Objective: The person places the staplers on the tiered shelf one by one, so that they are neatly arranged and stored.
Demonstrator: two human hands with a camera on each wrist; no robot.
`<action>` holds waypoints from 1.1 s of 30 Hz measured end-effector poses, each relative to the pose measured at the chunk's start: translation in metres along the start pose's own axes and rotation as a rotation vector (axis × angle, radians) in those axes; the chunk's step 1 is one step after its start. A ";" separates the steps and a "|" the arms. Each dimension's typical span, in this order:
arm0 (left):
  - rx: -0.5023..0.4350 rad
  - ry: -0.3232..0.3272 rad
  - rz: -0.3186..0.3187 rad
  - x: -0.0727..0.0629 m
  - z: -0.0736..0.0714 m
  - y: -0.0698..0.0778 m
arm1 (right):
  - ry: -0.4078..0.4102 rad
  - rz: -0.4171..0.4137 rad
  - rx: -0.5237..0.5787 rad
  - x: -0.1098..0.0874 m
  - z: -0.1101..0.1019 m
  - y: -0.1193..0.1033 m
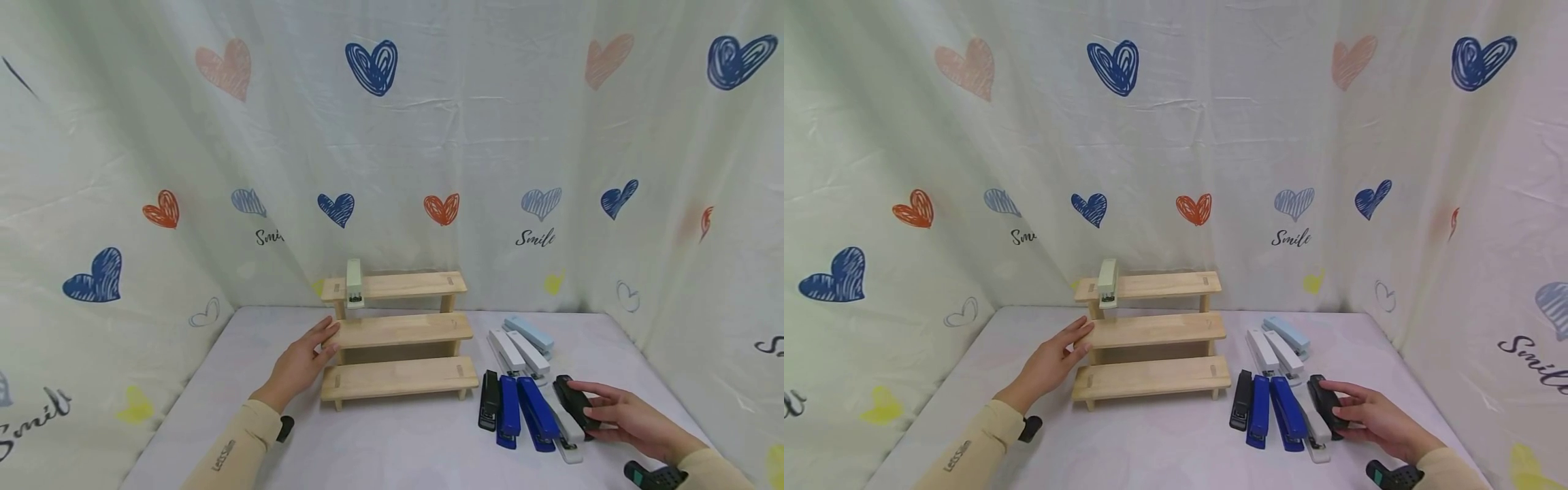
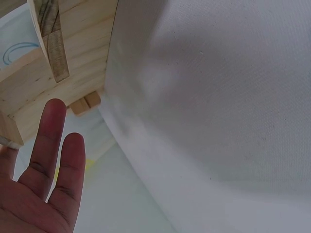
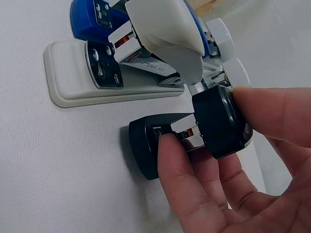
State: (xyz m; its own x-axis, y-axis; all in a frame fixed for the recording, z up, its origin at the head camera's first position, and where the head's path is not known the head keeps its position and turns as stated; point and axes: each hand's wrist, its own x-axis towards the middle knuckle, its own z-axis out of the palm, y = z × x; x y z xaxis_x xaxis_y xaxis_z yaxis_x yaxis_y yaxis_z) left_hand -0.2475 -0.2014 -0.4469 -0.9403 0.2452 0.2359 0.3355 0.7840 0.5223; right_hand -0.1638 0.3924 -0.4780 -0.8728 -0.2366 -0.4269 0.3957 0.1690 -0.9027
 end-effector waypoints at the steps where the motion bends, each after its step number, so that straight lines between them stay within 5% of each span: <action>1: 0.000 -0.001 -0.001 0.000 0.000 0.000 | 0.008 0.002 0.002 0.000 0.000 0.000; 24: -0.007 -0.009 0.011 0.002 0.000 -0.002 | 0.098 -0.019 -0.049 -0.009 0.001 -0.016; 33: -0.007 -0.004 0.007 0.001 0.000 0.000 | 0.071 -0.113 -0.120 -0.006 0.007 -0.056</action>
State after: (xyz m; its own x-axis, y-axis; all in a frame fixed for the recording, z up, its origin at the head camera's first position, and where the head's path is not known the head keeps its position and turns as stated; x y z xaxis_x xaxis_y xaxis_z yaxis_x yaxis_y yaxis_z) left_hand -0.2482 -0.2018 -0.4466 -0.9383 0.2527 0.2361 0.3421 0.7786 0.5261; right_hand -0.1791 0.3777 -0.4250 -0.9293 -0.1931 -0.3148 0.2612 0.2591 -0.9299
